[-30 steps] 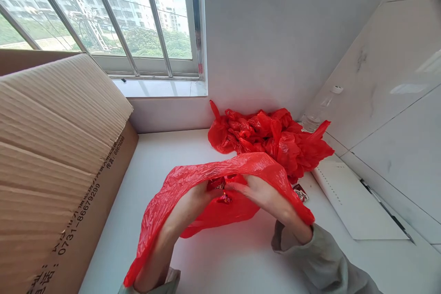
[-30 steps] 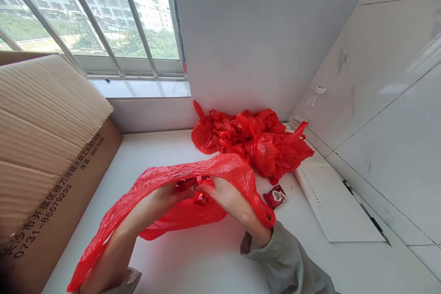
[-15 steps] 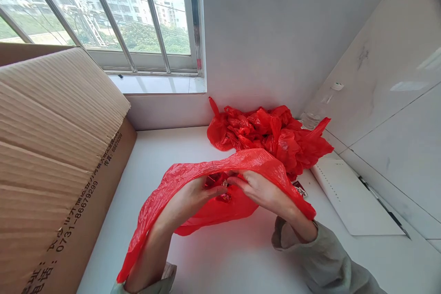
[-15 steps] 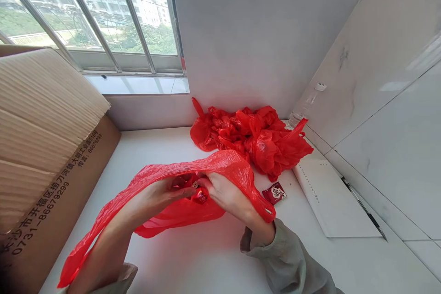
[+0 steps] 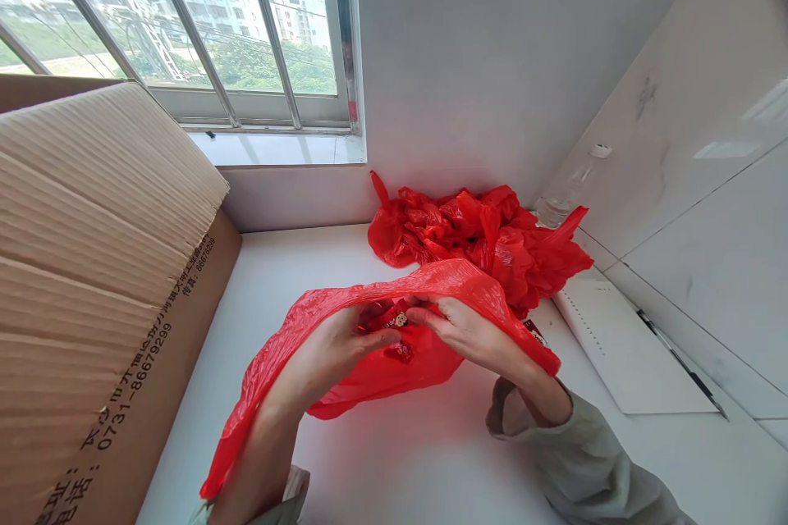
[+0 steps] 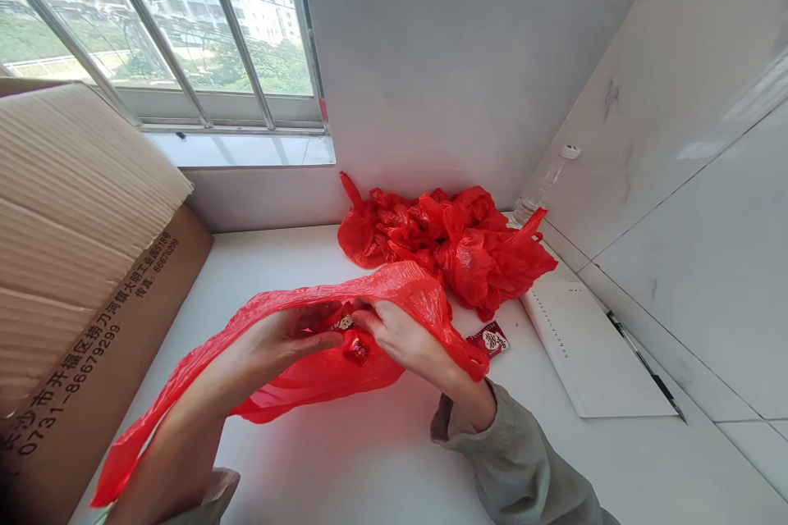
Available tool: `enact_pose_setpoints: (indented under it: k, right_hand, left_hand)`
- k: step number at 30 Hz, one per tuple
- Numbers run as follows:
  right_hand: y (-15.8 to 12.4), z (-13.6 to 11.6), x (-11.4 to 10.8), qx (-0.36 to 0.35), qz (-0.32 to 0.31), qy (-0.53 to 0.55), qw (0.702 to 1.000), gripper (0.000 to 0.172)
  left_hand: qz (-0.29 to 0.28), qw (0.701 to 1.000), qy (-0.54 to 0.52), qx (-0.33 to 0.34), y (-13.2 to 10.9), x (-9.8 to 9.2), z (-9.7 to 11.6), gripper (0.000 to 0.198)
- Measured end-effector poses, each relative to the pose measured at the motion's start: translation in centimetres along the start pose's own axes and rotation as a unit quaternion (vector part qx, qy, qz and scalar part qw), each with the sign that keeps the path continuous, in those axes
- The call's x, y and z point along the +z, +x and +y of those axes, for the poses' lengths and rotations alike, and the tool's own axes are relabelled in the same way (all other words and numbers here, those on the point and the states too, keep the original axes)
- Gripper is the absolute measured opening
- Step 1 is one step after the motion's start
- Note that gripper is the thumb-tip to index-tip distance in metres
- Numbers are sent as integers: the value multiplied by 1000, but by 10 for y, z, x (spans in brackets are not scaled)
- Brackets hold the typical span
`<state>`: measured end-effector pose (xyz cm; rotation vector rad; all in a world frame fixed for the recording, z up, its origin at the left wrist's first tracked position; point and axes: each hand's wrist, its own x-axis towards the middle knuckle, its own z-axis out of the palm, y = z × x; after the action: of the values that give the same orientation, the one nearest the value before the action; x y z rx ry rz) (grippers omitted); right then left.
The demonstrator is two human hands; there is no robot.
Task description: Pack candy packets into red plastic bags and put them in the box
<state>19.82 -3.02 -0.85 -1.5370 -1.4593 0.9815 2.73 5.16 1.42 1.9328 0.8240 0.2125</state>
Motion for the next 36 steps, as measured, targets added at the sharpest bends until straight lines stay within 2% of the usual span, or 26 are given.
enact_pose_setpoints:
  k: [4, 8, 14, 19, 22, 28, 36]
  right_hand:
    - [-1, -7, 0, 24, -13, -14, 1000, 18]
    - [-1, -4, 3, 12, -27, -57, 998, 19]
    - [1, 11, 9, -38, 46, -84, 995, 16]
    - [0, -2, 5, 18, -31, -50, 998, 20]
    - [1, -6, 3, 16, -46, -62, 997, 24]
    - [4, 7, 9, -25, -6, -64, 998, 13]
    - [2, 18, 16, -77, 42, -191, 978, 22]
  left_hand:
    - [-12, 1000, 19, -5, 1, 2, -3, 16]
    - [1, 997, 76, -16, 0, 6, -5, 12]
    - [-1, 995, 100, -12, -2, 1, -2, 9]
    - [1, 993, 115, -18, -6, 1, -3, 11]
    - [1, 990, 138, -24, -6, 4, -5, 13]
    - [24, 981, 191, -18, -2, 7, -9, 16]
    - [31, 955, 287, 60, -4, 10, -24, 21]
